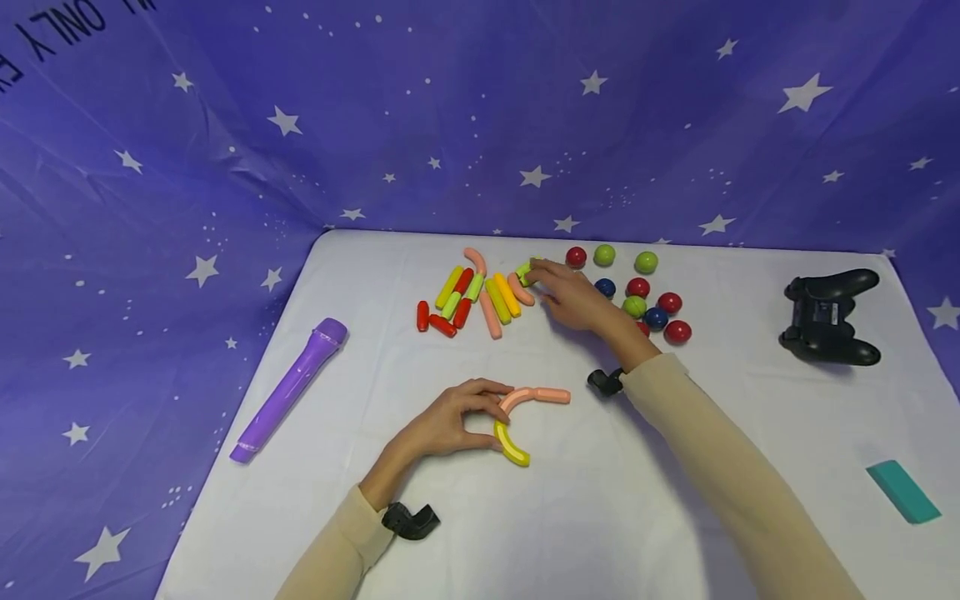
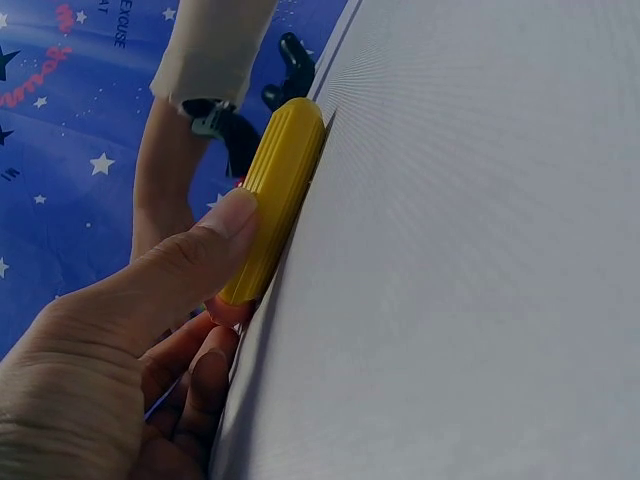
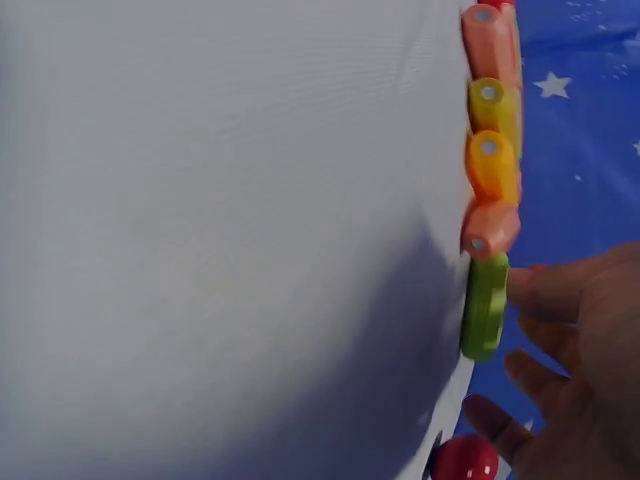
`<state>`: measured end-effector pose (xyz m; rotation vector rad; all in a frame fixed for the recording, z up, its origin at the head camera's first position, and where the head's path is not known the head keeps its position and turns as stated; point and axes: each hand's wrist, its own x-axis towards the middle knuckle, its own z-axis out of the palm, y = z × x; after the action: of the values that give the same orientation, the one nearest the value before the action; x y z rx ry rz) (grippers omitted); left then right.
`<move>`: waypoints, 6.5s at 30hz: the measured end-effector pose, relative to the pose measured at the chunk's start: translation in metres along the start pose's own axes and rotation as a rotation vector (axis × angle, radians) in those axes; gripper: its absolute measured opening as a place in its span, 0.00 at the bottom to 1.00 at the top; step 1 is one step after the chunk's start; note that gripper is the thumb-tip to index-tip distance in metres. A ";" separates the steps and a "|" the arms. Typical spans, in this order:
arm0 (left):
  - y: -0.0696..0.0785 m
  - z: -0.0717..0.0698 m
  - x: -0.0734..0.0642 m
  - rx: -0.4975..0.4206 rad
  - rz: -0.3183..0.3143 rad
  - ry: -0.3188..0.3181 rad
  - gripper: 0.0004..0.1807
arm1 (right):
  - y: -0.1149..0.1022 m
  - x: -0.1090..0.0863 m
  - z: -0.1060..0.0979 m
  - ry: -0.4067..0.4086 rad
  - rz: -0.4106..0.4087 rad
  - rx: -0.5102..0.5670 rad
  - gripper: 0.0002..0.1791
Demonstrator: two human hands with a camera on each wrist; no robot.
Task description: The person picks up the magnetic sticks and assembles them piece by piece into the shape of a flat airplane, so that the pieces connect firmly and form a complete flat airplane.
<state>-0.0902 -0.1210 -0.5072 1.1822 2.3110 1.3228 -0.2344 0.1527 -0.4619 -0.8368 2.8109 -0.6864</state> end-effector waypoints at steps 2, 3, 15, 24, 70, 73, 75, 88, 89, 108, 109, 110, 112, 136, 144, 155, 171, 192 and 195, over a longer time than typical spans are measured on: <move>0.001 0.000 0.000 -0.009 0.004 0.003 0.15 | -0.003 0.006 0.001 -0.024 0.009 -0.039 0.23; 0.001 -0.001 0.000 -0.014 0.005 0.004 0.15 | -0.004 0.008 0.002 -0.026 0.019 -0.054 0.23; 0.001 0.000 0.002 -0.006 -0.023 0.027 0.16 | 0.003 -0.005 0.004 0.045 0.113 -0.111 0.12; 0.002 0.005 0.001 -0.027 -0.048 0.115 0.19 | -0.014 -0.059 -0.005 0.177 0.096 -0.044 0.14; 0.003 0.006 0.003 0.009 -0.062 0.128 0.18 | -0.010 -0.159 0.012 0.419 0.064 -0.020 0.17; 0.013 0.003 0.004 0.003 -0.047 0.129 0.16 | 0.017 -0.156 0.002 0.468 0.151 -0.031 0.20; 0.021 0.000 0.004 0.000 -0.038 0.125 0.15 | 0.028 -0.154 -0.001 0.446 0.187 -0.024 0.21; 0.028 -0.002 0.006 -0.008 -0.043 0.134 0.15 | -0.009 -0.155 0.023 0.212 0.102 0.109 0.20; 0.028 -0.002 0.006 -0.014 -0.047 0.135 0.15 | -0.014 -0.154 0.025 0.200 0.088 0.115 0.20; -0.003 0.005 0.002 -0.002 -0.060 0.103 0.17 | -0.027 -0.151 0.032 0.153 0.108 0.186 0.20; -0.003 0.005 0.002 0.000 -0.060 0.096 0.18 | -0.026 -0.151 0.032 0.156 0.105 0.181 0.20; -0.002 0.005 0.002 0.001 -0.063 0.088 0.18 | -0.026 -0.152 0.032 0.159 0.102 0.176 0.20; -0.002 0.004 0.001 0.011 -0.066 0.072 0.19 | -0.025 -0.152 0.032 0.163 0.097 0.159 0.21; 0.002 0.005 0.003 0.114 -0.048 0.046 0.17 | 0.065 -0.191 -0.015 0.364 0.327 0.103 0.21; 0.000 0.004 0.003 0.091 -0.033 0.053 0.17 | 0.001 -0.203 0.020 0.182 0.072 0.179 0.21; 0.000 0.003 0.003 0.091 -0.024 0.053 0.16 | -0.042 -0.206 0.043 0.063 -0.045 0.279 0.22; -0.005 0.005 0.002 0.023 0.016 0.080 0.16 | -0.049 -0.205 0.044 -0.044 0.002 0.320 0.22; -0.002 0.006 0.002 0.025 0.005 0.074 0.15 | -0.056 -0.194 0.040 -0.191 0.020 0.213 0.19; -0.001 0.006 0.002 0.037 0.001 0.071 0.16 | -0.055 -0.195 0.041 -0.181 0.016 0.230 0.19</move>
<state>-0.0895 -0.1162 -0.5109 1.1651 2.3946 1.3486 -0.0345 0.2026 -0.4738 -0.7907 2.5173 -0.8642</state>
